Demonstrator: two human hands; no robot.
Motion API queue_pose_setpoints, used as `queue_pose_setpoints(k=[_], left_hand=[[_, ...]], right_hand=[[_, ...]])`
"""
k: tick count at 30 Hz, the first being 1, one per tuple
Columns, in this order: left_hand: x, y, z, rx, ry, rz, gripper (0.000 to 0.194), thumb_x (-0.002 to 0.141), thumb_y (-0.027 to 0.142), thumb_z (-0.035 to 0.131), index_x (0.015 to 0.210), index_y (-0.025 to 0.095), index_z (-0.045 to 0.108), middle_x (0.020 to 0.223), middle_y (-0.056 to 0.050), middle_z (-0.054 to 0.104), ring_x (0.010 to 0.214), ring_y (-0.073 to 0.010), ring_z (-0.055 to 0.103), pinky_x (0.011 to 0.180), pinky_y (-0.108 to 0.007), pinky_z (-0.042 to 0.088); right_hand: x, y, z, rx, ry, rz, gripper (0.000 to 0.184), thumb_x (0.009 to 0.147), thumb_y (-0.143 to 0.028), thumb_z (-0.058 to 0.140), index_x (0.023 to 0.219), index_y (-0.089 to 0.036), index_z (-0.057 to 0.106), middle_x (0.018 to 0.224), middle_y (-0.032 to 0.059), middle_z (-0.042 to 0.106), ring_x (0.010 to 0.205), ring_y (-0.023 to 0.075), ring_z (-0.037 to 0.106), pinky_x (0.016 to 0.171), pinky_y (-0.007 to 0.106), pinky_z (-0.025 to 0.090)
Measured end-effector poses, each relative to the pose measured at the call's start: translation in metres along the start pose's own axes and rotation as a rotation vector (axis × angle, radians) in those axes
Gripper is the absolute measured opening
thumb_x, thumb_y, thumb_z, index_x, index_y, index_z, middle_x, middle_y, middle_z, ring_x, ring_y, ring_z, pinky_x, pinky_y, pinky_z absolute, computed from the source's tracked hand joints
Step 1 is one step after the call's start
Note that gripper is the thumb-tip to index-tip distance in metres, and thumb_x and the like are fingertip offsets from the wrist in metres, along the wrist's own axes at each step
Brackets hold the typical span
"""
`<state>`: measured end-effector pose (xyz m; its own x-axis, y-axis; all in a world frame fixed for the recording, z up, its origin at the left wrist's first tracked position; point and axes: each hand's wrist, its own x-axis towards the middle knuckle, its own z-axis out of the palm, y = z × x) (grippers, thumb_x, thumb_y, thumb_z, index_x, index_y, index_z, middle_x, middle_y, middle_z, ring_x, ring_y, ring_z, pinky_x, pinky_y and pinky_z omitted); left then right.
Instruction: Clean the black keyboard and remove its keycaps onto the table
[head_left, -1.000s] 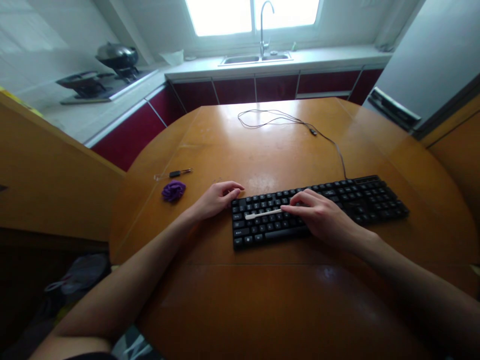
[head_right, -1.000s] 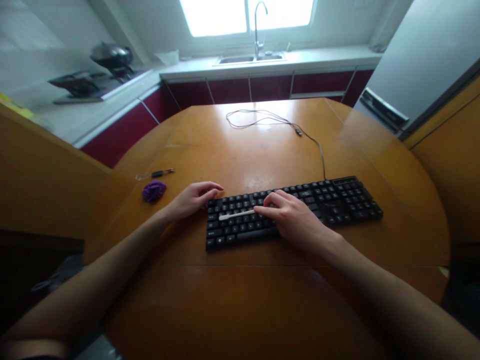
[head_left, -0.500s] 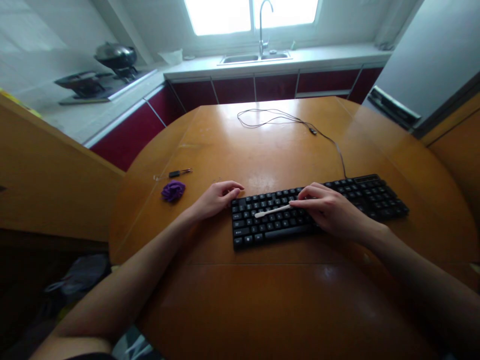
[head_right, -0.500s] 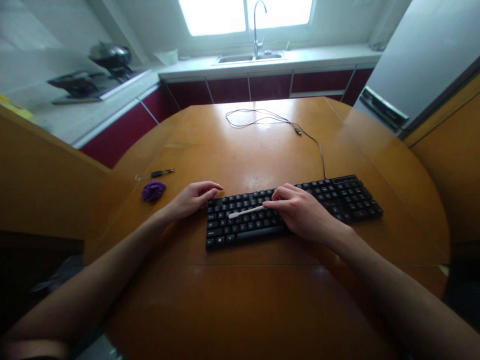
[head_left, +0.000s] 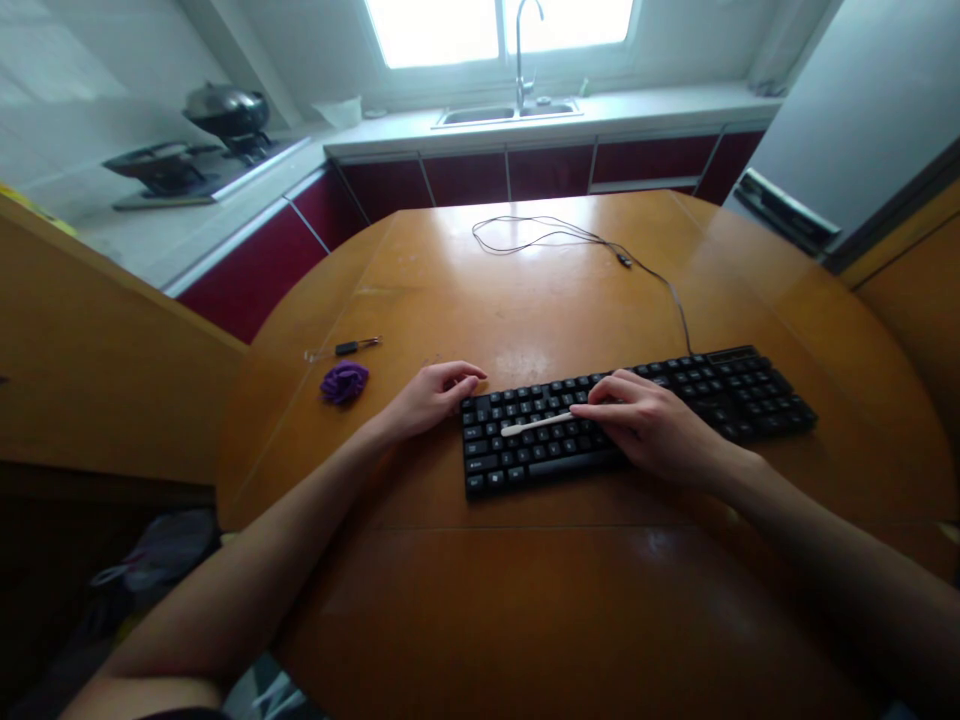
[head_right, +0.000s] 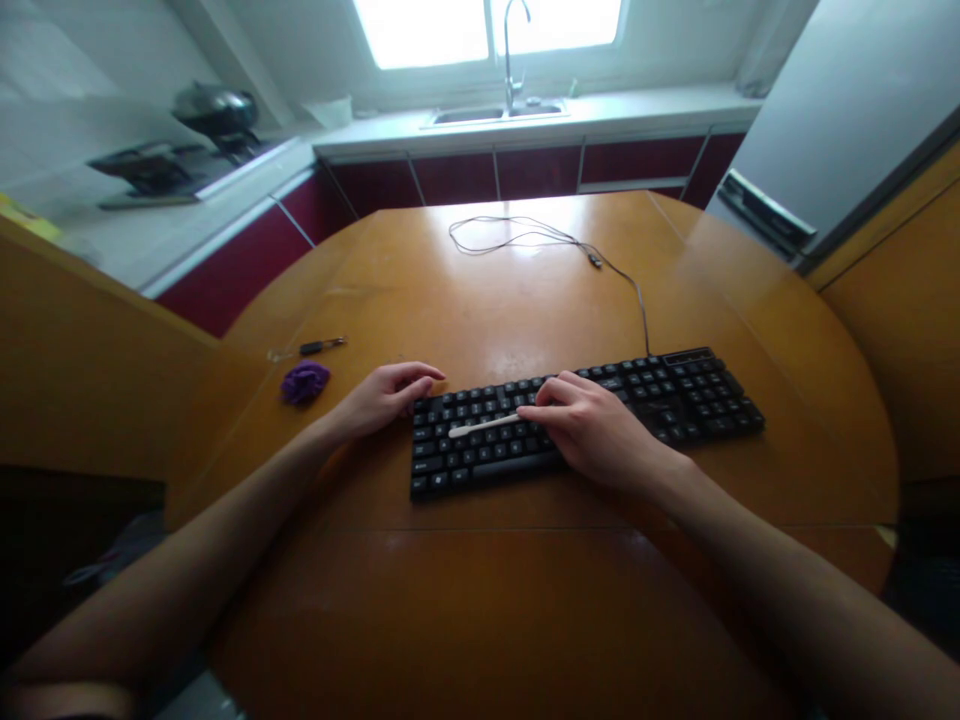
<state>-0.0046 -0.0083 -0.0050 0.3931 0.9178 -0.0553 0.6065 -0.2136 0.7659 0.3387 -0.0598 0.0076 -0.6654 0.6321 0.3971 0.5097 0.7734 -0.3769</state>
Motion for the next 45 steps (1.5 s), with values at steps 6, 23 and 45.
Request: queue_pose_setpoints(k=[6, 23, 45], left_hand=[[0.0, 0.0, -0.001, 0.007, 0.003, -0.001, 0.037, 0.095, 0.043, 0.054, 0.111, 0.015, 0.071, 0.072, 0.0, 0.063, 0.058, -0.0121, 0.053, 0.053, -0.023, 0.042], [0.0, -0.001, 0.0, 0.011, 0.002, 0.004, 0.036, 0.096, 0.044, 0.054, 0.111, 0.015, 0.071, 0.074, -0.001, 0.064, 0.059, -0.0124, 0.053, 0.054, -0.023, 0.043], [0.0, -0.001, 0.0, 0.009, 0.001, 0.006, 0.038, 0.096, 0.045, 0.054, 0.111, 0.014, 0.071, 0.074, -0.001, 0.065, 0.059, -0.0123, 0.054, 0.055, -0.023, 0.044]], right_hand=[[0.001, 0.0, 0.001, -0.016, 0.013, -0.008, 0.033, 0.097, -0.011, 0.052, 0.116, -0.024, 0.076, 0.1, 0.0084, 0.068, 0.092, 0.0203, 0.061, 0.08, 0.036, 0.054], [0.002, 0.004, -0.004, -0.044, 0.174, 0.07, 0.017, 0.098, -0.025, 0.062, 0.087, -0.022, 0.075, 0.085, 0.0055, 0.07, 0.083, 0.0199, 0.058, 0.074, 0.035, 0.049], [0.003, -0.002, 0.005, -0.029, 0.155, 0.044, 0.019, 0.097, -0.015, 0.059, 0.091, -0.021, 0.076, 0.088, 0.0068, 0.069, 0.083, 0.0201, 0.059, 0.073, 0.034, 0.05]])
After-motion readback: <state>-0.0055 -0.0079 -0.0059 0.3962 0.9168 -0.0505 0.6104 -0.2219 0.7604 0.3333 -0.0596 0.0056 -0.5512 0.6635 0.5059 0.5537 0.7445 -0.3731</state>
